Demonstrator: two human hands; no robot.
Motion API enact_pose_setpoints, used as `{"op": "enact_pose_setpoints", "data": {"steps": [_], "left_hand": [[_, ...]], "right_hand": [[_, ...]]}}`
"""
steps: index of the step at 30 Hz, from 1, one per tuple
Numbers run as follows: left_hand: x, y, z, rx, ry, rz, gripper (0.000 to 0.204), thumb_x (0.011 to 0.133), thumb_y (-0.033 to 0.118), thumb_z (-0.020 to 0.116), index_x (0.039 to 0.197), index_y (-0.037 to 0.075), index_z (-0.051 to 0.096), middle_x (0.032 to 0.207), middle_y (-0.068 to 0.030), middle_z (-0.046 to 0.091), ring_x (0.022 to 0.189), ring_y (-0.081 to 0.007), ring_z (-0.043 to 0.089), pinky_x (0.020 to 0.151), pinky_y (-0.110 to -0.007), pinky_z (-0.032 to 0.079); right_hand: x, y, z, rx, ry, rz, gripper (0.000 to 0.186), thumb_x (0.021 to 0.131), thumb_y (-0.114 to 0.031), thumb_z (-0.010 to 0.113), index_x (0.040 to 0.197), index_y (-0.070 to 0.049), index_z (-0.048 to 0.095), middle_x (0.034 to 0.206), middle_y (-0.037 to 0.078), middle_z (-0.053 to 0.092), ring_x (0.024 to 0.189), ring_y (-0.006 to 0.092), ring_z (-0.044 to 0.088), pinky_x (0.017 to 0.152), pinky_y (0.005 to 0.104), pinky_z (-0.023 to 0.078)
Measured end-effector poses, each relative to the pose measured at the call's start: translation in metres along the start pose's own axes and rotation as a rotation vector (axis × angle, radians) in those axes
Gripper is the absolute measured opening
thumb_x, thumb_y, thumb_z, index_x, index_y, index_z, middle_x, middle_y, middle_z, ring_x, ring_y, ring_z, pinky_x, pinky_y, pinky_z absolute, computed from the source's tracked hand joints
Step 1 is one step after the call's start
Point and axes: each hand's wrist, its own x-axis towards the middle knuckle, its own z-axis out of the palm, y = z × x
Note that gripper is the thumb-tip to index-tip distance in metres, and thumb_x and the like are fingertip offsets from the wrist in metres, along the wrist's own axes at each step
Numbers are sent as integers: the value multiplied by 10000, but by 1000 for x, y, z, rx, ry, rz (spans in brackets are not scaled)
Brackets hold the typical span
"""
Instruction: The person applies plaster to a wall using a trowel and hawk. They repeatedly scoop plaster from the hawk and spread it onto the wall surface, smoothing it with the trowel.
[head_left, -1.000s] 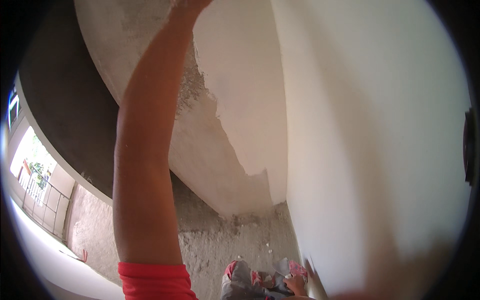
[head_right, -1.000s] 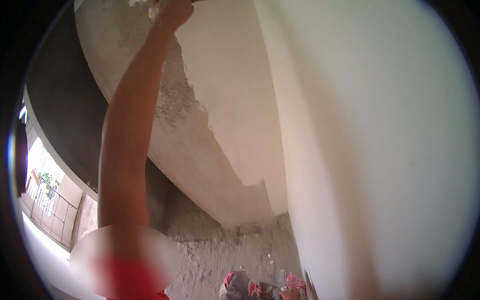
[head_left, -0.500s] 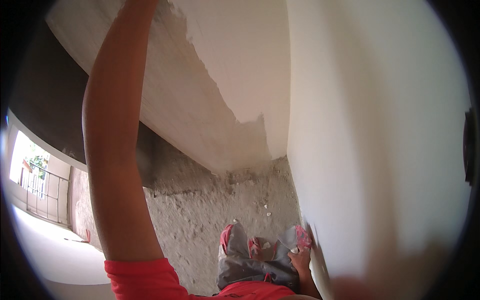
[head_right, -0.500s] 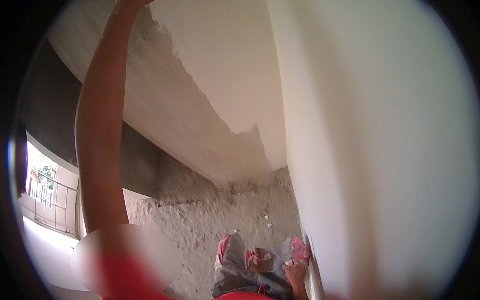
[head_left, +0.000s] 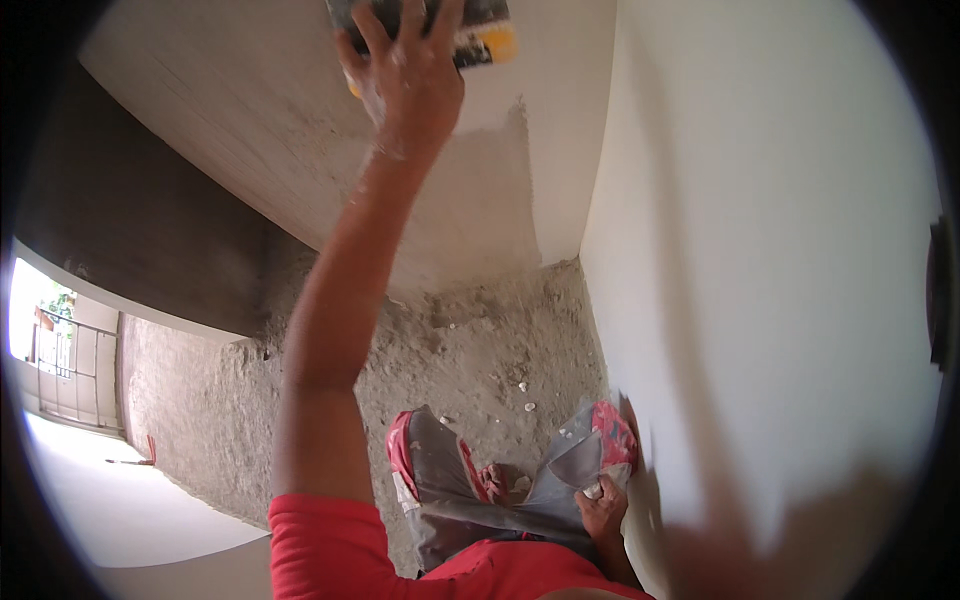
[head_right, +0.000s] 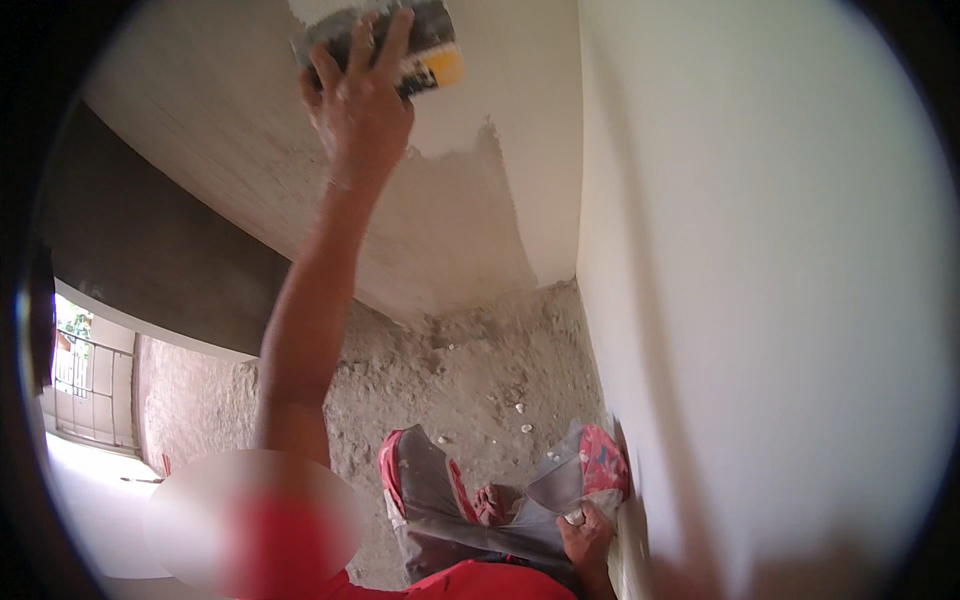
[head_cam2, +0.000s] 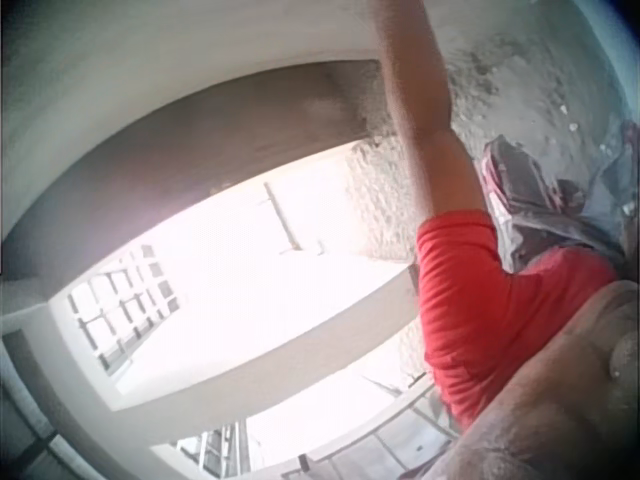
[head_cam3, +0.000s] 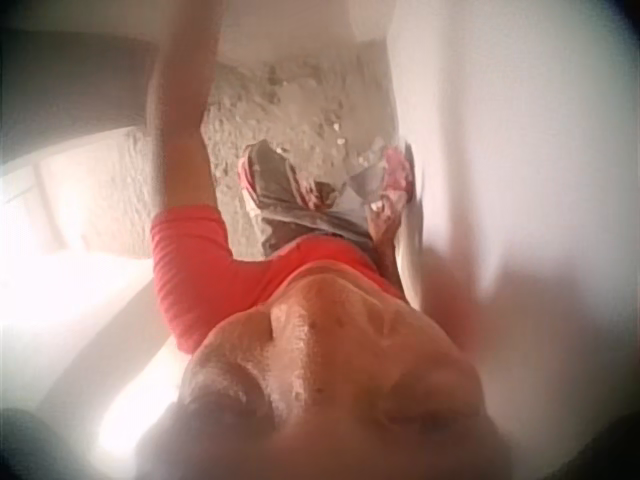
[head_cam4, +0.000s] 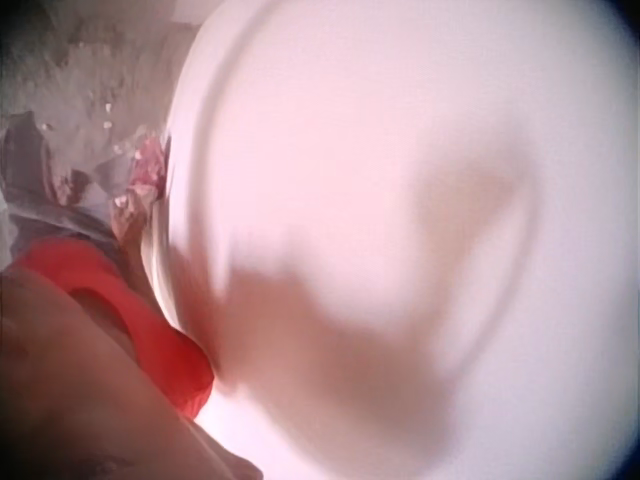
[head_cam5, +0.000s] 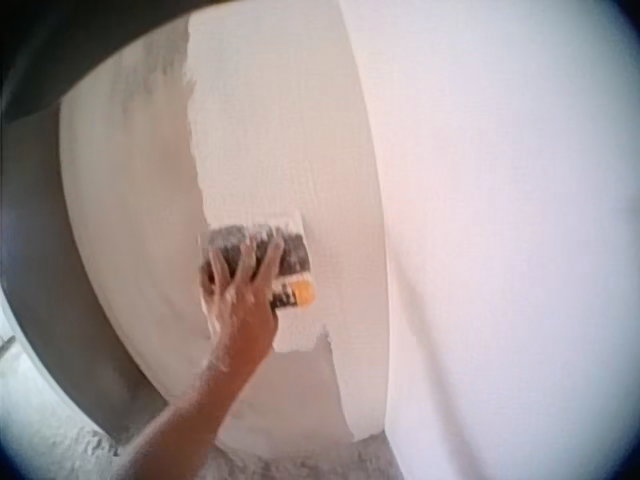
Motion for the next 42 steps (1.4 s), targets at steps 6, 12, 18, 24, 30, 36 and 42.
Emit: {"op": "enact_pose_setpoints", "data": {"steps": [6,12,18,24,30,36,42], "left_hand": [[-164,39,77,-162,-143,-49,786,744,-80,589,1410,314,450,1425,-52,447,1316,-450,301,1057,-668,209],[-241,50,46,-244,-418,28,738,761,-73,571,1399,280,461,1441,-35,435,1339,-418,307,1096,-628,179],[-39,-11,-76,-123,-168,154,806,718,-87,627,1415,271,440,1446,-22,444,1321,-377,367,1084,-591,237],[217,-64,-113,138,305,187,763,766,-25,593,1425,319,419,1429,-12,467,1277,-360,423,1027,-589,317],[321,-44,-121,106,373,187,513,877,81,462,1375,198,496,1377,-133,515,1238,-340,500,1052,-547,315],[358,-39,-116,218,51,109,493,891,108,459,1370,220,486,1360,-93,526,1223,-291,520,1028,-517,346],[290,-15,-92,116,-142,96,574,895,38,434,1456,137,365,1469,-169,391,1333,-348,395,1125,-526,248]], "right_hand": [[7,5,5,49,-5,-33,199,674,-139,707,762,-47,555,723,163,593,691,392,593,608,451,472],[0,20,6,30,52,-48,209,651,-146,718,742,-49,556,703,165,591,673,397,592,599,455,469],[7,21,22,-43,89,-15,285,612,-237,712,786,-41,598,722,195,619,709,421,600,645,486,477],[4,-4,4,-44,27,-14,380,785,-286,699,1094,-71,644,906,181,671,849,335,638,774,426,502],[15,-11,10,13,66,57,266,614,-231,694,783,-46,605,714,192,628,710,427,606,658,492,479],[11,-24,4,-75,81,72,278,622,-228,693,806,-40,603,746,211,631,738,426,614,660,489,478],[16,-17,3,-41,56,65,231,648,-181,689,773,-30,567,717,201,606,697,422,594,632,483,470]]}}
